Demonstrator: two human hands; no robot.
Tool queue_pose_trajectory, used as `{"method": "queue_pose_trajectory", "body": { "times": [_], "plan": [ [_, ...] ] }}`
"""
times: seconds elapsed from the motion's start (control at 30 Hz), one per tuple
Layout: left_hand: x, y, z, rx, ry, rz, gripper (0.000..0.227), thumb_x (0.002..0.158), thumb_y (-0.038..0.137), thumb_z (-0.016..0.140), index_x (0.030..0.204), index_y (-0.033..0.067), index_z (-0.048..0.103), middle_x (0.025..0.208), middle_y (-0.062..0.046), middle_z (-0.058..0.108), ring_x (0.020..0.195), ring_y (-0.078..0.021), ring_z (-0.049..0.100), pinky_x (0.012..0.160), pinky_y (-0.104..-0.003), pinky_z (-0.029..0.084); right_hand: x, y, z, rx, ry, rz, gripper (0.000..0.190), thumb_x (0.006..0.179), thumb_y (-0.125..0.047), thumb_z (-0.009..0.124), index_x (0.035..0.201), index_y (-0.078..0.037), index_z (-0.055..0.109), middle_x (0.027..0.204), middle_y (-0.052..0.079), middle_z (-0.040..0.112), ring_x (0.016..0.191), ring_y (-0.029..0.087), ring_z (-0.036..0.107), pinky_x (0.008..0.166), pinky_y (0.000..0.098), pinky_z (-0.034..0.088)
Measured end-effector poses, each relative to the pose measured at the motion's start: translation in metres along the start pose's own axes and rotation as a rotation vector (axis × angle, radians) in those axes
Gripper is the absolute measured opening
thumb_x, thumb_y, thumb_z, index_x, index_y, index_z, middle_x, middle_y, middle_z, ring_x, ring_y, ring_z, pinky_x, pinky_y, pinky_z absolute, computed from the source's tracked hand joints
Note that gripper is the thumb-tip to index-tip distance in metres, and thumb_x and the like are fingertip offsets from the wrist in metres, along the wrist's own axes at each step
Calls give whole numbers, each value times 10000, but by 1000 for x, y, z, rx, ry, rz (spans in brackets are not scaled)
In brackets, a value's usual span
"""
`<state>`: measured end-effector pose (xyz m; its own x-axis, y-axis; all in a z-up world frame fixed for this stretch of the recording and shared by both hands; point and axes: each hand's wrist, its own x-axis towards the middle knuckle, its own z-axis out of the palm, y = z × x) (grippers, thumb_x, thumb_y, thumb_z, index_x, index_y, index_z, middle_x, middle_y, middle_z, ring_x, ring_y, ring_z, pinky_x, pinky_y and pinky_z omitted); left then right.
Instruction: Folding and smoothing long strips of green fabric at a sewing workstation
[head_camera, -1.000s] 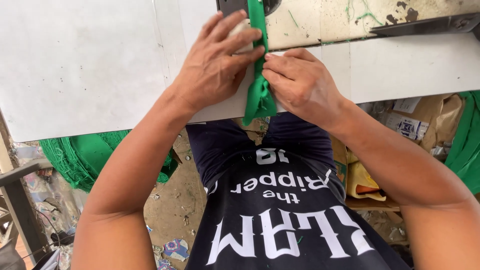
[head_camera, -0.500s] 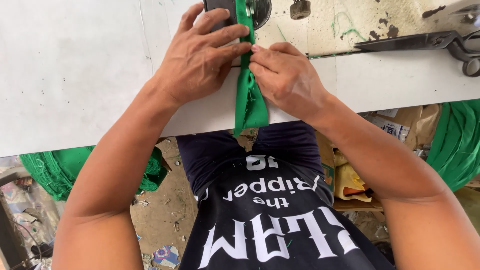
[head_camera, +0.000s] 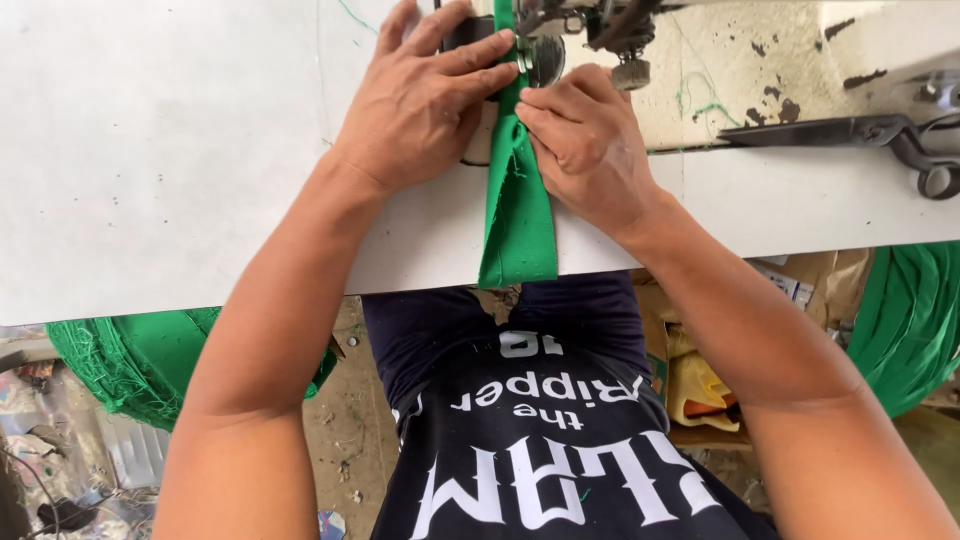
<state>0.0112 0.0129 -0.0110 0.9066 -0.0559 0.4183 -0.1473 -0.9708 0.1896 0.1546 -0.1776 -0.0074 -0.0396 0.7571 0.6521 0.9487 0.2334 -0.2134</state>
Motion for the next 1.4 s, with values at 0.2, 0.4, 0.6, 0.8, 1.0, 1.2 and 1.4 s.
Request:
{"method": "queue_pose_trajectory", "body": {
  "times": [0.2,0.4,0.6,0.8,1.0,1.2,1.4],
  "plan": [
    [1,5,4,-9,-48,-61,399,982,191,600,1366,139,696,1490,-49,611,1389,-384,441,1102,-648,252,-2,-1,4,-1,-56,4,84,967,125,669,998,97,742,1106,190,733,752,293,548,811,389,436],
    [4,13,6,156,69,-74,372,914,264,589,1263,325,704,1364,74,667,1339,-275,510,1127,-606,342,-19,9,21,-42,-15,107,161,864,-5,713,1014,-34,762,1063,166,743,915,398,685,797,473,555],
    [3,12,4,77,-19,-51,350,926,240,573,1245,318,692,1332,56,656,1291,-285,529,1076,-549,418,-28,-8,5,47,23,342,272,893,-24,650,1147,-51,744,1187,170,723,1037,399,695,871,481,579],
    [8,12,-7,-53,-108,-55,348,1027,241,440,1245,202,708,1416,-65,627,1355,-366,463,1102,-547,294,-86,-106,-41,461,178,558,262,976,-243,609,1132,-65,722,1054,80,754,943,211,723,866,316,556],
    [-6,23,12,-16,-181,-147,384,1027,211,445,1343,230,662,1476,-46,578,1430,-373,398,1164,-571,234,-194,-94,34,640,-398,1546,228,776,-387,920,827,-169,878,703,-61,707,667,29,582,634,207,445],
    [-52,142,-13,9,260,-188,354,1012,52,528,1355,-1,595,1339,-152,657,1198,-346,597,1011,-471,509,-206,-74,81,547,-256,1089,986,560,-529,991,1393,-191,585,1334,-3,715,1273,155,644,1040,312,496],
    [-167,194,72,-126,704,-525,347,743,384,848,968,141,744,736,31,642,659,-153,580,658,-260,512,-147,-118,4,1236,-527,1014,443,792,-299,850,1147,-43,787,1050,-58,760,948,36,641,837,193,553]
  ]
}}
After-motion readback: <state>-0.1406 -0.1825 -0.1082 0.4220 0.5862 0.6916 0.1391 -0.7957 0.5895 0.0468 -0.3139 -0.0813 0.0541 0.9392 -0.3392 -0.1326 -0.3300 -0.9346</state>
